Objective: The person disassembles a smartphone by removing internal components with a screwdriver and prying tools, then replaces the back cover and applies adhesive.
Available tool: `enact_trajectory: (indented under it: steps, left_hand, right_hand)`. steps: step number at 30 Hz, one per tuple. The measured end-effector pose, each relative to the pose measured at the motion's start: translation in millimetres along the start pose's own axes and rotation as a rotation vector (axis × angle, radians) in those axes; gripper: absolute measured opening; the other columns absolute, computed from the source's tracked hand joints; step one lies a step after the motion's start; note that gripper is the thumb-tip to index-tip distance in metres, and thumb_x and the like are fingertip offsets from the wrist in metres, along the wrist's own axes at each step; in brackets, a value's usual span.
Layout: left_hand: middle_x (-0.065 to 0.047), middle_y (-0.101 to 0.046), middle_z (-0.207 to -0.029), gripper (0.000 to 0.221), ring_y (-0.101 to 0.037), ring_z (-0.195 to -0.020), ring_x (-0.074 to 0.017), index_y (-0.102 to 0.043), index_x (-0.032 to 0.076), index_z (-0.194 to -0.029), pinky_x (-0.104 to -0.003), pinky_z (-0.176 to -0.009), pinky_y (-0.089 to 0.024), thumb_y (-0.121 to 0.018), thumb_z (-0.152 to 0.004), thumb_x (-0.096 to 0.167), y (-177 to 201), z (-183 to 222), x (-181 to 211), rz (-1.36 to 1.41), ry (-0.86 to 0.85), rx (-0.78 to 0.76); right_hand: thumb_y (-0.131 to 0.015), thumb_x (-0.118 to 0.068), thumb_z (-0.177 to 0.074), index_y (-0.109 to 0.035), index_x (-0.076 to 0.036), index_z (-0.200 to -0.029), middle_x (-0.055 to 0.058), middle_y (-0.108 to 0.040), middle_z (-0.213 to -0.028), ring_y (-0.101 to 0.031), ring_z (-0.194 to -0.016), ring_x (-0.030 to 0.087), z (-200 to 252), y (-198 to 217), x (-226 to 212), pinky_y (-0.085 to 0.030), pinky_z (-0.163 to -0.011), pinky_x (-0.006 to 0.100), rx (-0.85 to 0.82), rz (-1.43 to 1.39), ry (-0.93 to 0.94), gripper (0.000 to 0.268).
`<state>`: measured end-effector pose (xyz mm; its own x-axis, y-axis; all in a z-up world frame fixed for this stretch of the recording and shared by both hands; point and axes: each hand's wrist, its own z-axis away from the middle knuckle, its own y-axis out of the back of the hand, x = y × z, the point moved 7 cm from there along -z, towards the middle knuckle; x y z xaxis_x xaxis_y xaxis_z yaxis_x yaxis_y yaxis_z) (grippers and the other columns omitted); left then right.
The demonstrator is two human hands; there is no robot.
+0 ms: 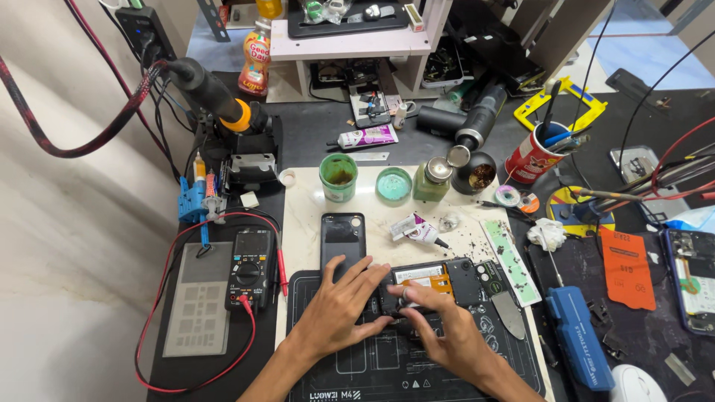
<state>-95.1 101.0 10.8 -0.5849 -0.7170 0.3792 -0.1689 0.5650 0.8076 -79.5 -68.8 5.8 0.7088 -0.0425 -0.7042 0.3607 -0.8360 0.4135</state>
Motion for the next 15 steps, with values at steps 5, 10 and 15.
enact_trajectory:
  steps: [5,10,15]
  left_hand:
    - [-0.013,-0.06,-0.141,0.08,-0.052,-0.137,-0.0327,-0.051,-0.002,-0.14,-0.06,-0.112,-0.03,-0.085,-0.079,0.037,-1.5,0.1,-1.7,-0.023,0.003,-0.01]
    - [-0.015,-0.061,-0.139,0.081,-0.052,-0.136,-0.0337,-0.051,-0.003,-0.141,-0.06,-0.111,-0.03,-0.085,-0.08,0.037,-0.6,0.3,-0.1,0.002,0.009,-0.005]
    - [-0.015,-0.061,-0.14,0.081,-0.052,-0.136,-0.0336,-0.051,-0.002,-0.14,-0.059,-0.111,-0.03,-0.086,-0.078,0.036,0.5,-1.6,3.2,-0.012,-0.002,-0.005]
  right_hand:
    - [-0.084,0.0,-0.085,-0.042,-0.017,-0.134,0.014,-0.066,-0.123,-0.073,-0.116,0.03,-0.2,1.3,-0.3,-0.065,-0.091,0.036,0.061,0.072,0.035,0.067]
    - [-0.078,0.007,-0.084,-0.043,-0.013,-0.136,0.014,-0.072,-0.121,-0.072,-0.118,0.034,-2.3,6.3,1.1,-0.066,-0.093,0.039,0.069,0.085,-0.004,0.065]
    - [-0.08,0.008,-0.081,-0.045,-0.011,-0.13,0.022,-0.067,-0.122,-0.072,-0.111,0.034,-9.6,10.3,-9.6,-0.063,-0.087,0.039,0.048,0.038,0.034,0.063]
